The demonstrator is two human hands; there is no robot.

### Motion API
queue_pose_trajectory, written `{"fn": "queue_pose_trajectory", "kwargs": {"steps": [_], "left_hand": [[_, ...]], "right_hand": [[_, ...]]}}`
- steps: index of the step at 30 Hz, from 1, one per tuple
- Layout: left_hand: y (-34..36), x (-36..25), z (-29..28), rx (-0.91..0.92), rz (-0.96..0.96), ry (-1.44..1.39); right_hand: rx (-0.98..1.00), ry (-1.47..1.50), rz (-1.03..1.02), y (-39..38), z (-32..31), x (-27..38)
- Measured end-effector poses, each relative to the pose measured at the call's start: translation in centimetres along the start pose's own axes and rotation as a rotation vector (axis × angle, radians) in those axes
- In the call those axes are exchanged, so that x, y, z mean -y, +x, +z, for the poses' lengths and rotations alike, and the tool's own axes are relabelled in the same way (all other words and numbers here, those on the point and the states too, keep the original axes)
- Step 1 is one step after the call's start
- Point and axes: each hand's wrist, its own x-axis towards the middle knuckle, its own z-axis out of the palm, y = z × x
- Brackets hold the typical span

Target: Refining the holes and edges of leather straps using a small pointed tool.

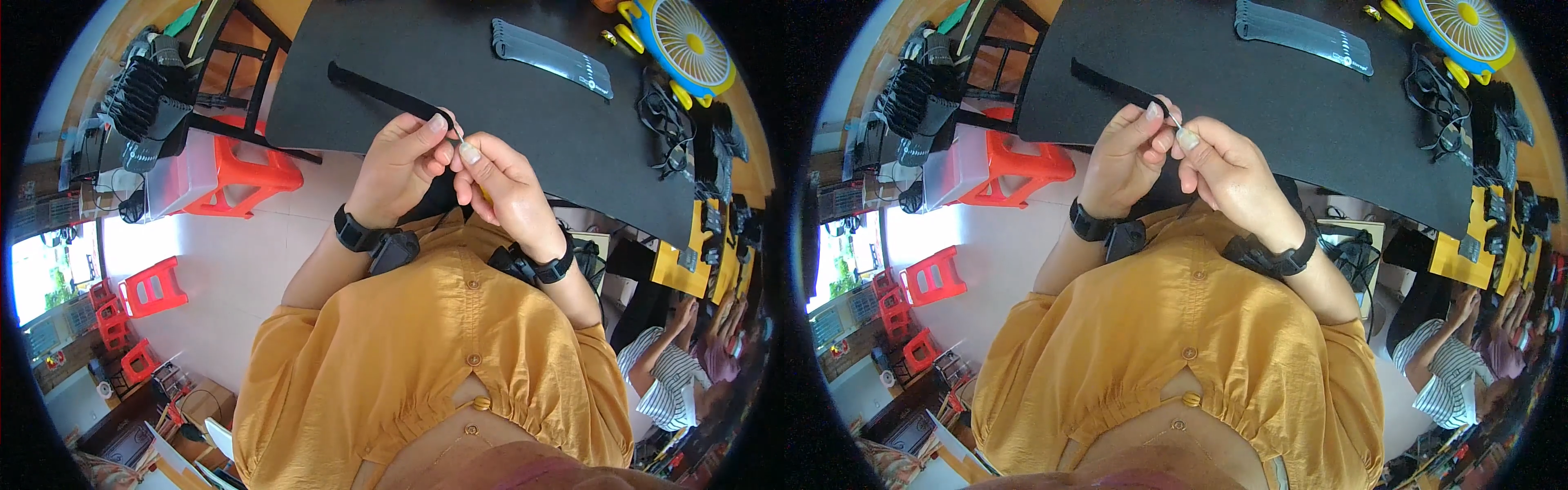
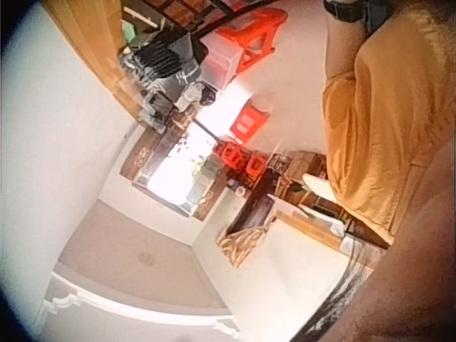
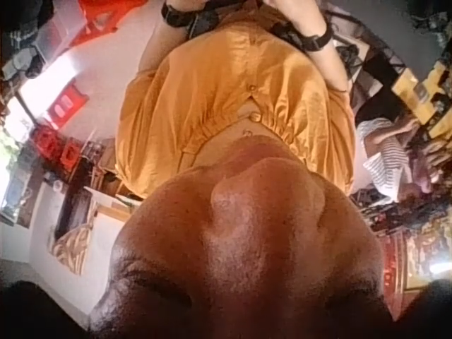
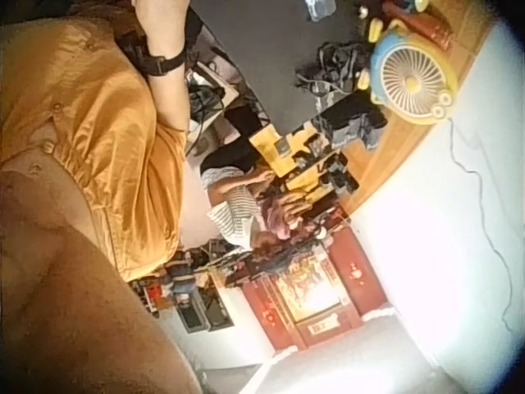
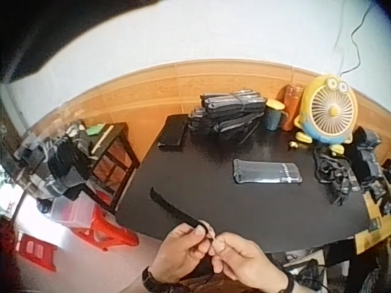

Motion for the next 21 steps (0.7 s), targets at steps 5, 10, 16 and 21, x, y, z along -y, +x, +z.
{"fn": "queue_pose_trajectory", "kwargs": {"steps": [5,10,16,21], "left_hand": [[-0.03,0.07,-0.14,-0.016,0.029,0.168],[-0.33,-0.24,0.15,-0.062,0.009,0.229],[-0.48,-0.25,0.09,-0.055,0.002,0.255],[-0.35,-0.15,-0.39,-0.076,-0.004,0.291]], "right_hand": [[0.035,0.073,0.019,-0.06,-0.06,-0.17],[0.047,0.135,0.055,-0.04,0.14,-0.22],[0.13,0.297,0.11,0.01,-0.16,0.07],[0.098,0.168,0.107,0.31,-0.17,-0.19]]}}
